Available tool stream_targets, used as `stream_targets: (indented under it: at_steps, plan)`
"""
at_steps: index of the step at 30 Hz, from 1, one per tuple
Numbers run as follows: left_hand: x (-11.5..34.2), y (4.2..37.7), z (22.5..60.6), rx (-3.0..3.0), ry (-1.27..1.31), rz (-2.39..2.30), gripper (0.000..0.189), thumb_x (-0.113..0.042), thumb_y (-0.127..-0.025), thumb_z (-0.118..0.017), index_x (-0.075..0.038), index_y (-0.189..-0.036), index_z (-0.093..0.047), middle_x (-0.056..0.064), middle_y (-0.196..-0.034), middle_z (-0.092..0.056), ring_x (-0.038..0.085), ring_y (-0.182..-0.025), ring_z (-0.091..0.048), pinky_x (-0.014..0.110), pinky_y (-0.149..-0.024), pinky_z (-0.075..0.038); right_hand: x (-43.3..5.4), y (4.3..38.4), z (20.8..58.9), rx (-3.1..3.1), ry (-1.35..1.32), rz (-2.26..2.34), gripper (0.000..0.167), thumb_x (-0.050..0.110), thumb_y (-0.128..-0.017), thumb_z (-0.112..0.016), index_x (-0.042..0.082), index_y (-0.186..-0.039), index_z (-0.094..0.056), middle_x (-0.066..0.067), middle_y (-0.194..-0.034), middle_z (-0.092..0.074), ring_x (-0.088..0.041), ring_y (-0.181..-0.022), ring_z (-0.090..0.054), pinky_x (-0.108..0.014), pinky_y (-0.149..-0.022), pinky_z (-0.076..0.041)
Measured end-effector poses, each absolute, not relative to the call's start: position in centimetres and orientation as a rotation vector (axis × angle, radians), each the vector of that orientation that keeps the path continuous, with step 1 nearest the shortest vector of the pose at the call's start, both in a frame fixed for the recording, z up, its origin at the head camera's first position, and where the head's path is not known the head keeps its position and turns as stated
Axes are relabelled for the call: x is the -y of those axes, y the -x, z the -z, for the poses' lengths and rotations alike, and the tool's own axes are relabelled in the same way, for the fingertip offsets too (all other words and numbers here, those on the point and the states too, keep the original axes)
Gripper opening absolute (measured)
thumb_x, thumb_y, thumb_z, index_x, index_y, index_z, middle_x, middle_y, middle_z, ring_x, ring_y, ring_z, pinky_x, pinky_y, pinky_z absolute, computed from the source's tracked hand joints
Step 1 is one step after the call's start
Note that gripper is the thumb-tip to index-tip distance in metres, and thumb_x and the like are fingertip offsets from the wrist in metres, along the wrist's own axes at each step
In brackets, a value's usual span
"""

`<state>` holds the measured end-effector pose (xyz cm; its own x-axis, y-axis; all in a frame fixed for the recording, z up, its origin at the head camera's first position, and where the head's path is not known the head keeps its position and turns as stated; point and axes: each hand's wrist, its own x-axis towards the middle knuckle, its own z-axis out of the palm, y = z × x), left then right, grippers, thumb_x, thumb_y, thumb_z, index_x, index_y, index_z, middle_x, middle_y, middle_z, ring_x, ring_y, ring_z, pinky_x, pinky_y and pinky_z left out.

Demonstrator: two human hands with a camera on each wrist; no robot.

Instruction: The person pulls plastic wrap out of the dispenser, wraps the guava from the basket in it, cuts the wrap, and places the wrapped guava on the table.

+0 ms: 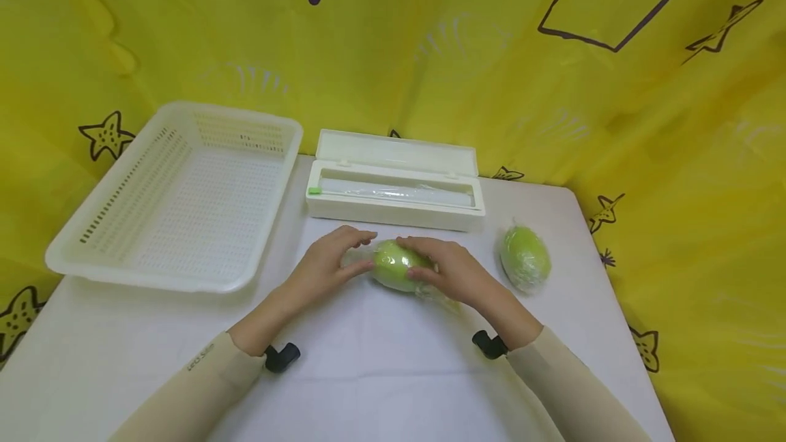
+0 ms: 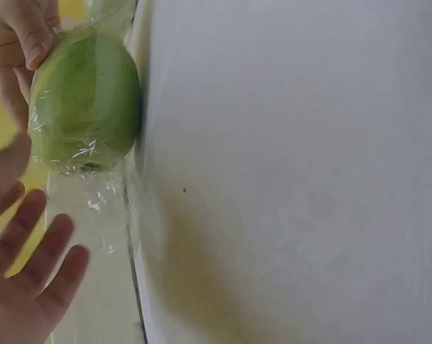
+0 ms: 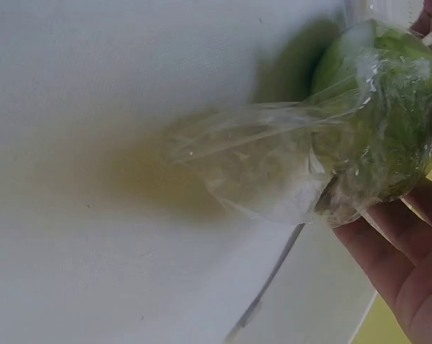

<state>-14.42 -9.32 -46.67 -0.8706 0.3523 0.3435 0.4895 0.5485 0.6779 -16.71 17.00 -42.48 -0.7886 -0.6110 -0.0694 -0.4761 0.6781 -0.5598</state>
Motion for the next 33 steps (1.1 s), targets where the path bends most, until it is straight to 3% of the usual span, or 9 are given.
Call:
stream_targets:
  at_steps: [3, 5, 9, 14, 17, 21, 27, 31, 33]
  plan:
    - [9.5, 14.3, 46.6, 2.572, 0.761, 1.103, 0.013, -0.018, -0.089, -0.075, -0.017, -0.102, -0.074, -0.007, -0.097, -0.067, 0.014, -0.091, -0.06, 0.032, -0.078, -0.052, -16.9, 16.5, 42.5, -2.639, 0.893, 0.752, 0.057, 0.03, -0.09, -0.074, 0.025, -0.143, -0.055, 0.002, -0.141, -0.059, -0.021, -0.13, -0.056, -0.042, -0.107, -0.045]
    - [9.4, 14.3, 46.5, 2.532, 0.767, 1.036, 0.005, -0.014, -0.091, -0.071, -0.018, -0.093, -0.072, -0.009, -0.093, -0.064, 0.014, -0.089, -0.058, 0.031, -0.074, -0.052, -16.8, 16.4, 42.5, -2.652, 0.894, 0.744, 0.059, 0.03, -0.088, -0.076, 0.024, -0.143, -0.055, 0.002, -0.138, -0.061, -0.02, -0.125, -0.059, -0.042, -0.104, -0.048]
    - [9.3, 14.4, 46.3, 2.468, 0.792, 1.023, 0.006, -0.011, -0.088, -0.062, -0.017, -0.089, -0.064, -0.006, -0.097, -0.059, 0.017, -0.096, -0.056, 0.033, -0.082, -0.052, -16.7, 16.2, 42.4, -2.673, 0.877, 0.735, 0.058, 0.03, -0.085, -0.078, 0.023, -0.139, -0.057, 0.003, -0.134, -0.064, -0.018, -0.116, -0.062, -0.04, -0.097, -0.052]
    - [10.0, 14.5, 47.0, 2.432, 0.979, 0.921, 0.007, -0.009, -0.085, -0.064, -0.016, -0.085, -0.064, -0.003, -0.099, -0.065, 0.019, -0.099, -0.059, 0.034, -0.087, -0.052, -16.8, 16.2, 42.6, -2.668, 0.909, 0.76, 0.048, 0.03, -0.087, -0.076, 0.024, -0.133, -0.062, 0.002, -0.137, -0.062, -0.02, -0.125, -0.06, -0.041, -0.1, -0.051]
    - [10.1, 14.4, 47.1, 2.494, 1.069, 0.819, 0.007, -0.01, -0.085, -0.068, -0.017, -0.084, -0.067, -0.003, -0.098, -0.065, 0.018, -0.095, -0.059, 0.031, -0.082, -0.053, -17.2, 16.2, 42.7, -2.692, 0.96, 0.78, 0.043, 0.029, -0.087, -0.076, 0.024, -0.129, -0.066, 0.0, -0.137, -0.063, -0.021, -0.123, -0.061, -0.042, -0.097, -0.053]
    - [9.6, 14.3, 46.5, 2.664, 0.996, 0.822, 0.009, -0.011, -0.084, -0.071, -0.02, -0.082, -0.068, -0.009, -0.093, -0.064, 0.013, -0.086, -0.056, 0.029, -0.072, -0.052, -17.4, 16.2, 42.7, -2.708, 1.011, 0.794, 0.04, 0.027, -0.086, -0.076, 0.022, -0.126, -0.07, -0.003, -0.136, -0.063, -0.023, -0.125, -0.06, -0.042, -0.099, -0.052]
    - [9.7, 14.1, 46.3, 2.778, 0.924, 0.838, 0.007, -0.016, -0.087, -0.071, -0.02, -0.093, -0.073, -0.009, -0.1, -0.07, 0.016, -0.09, -0.061, 0.033, -0.073, -0.054, -17.2, 16.2, 42.8, -2.735, 1.063, 0.704, 0.037, 0.028, -0.089, -0.073, 0.023, -0.125, -0.067, 0.0, -0.133, -0.065, -0.024, -0.128, -0.058, -0.043, -0.101, -0.051]
    - [10.4, 13.9, 46.1, 2.858, 0.799, 0.965, 0.024, -0.031, -0.092, -0.07, -0.022, -0.114, -0.072, -0.011, -0.103, -0.074, 0.015, -0.093, -0.066, 0.036, -0.078, -0.054, -17.3, 16.0, 43.0, -2.753, 1.111, 0.699, 0.032, 0.026, -0.088, -0.074, 0.023, -0.12, -0.071, -0.006, -0.132, -0.066, -0.026, -0.123, -0.061, -0.043, -0.097, -0.054]
    - [10.6, 14.0, 45.8, 2.838, 0.673, 1.067, 0.025, -0.037, -0.094, -0.068, -0.021, -0.113, -0.073, -0.01, -0.097, -0.075, 0.015, -0.09, -0.067, 0.036, -0.078, -0.053, -17.3, 15.9, 43.1, -2.754, 1.127, 0.714, 0.031, 0.024, -0.088, -0.075, 0.022, -0.118, -0.073, -0.009, -0.132, -0.065, -0.028, -0.122, -0.062, -0.044, -0.096, -0.054]
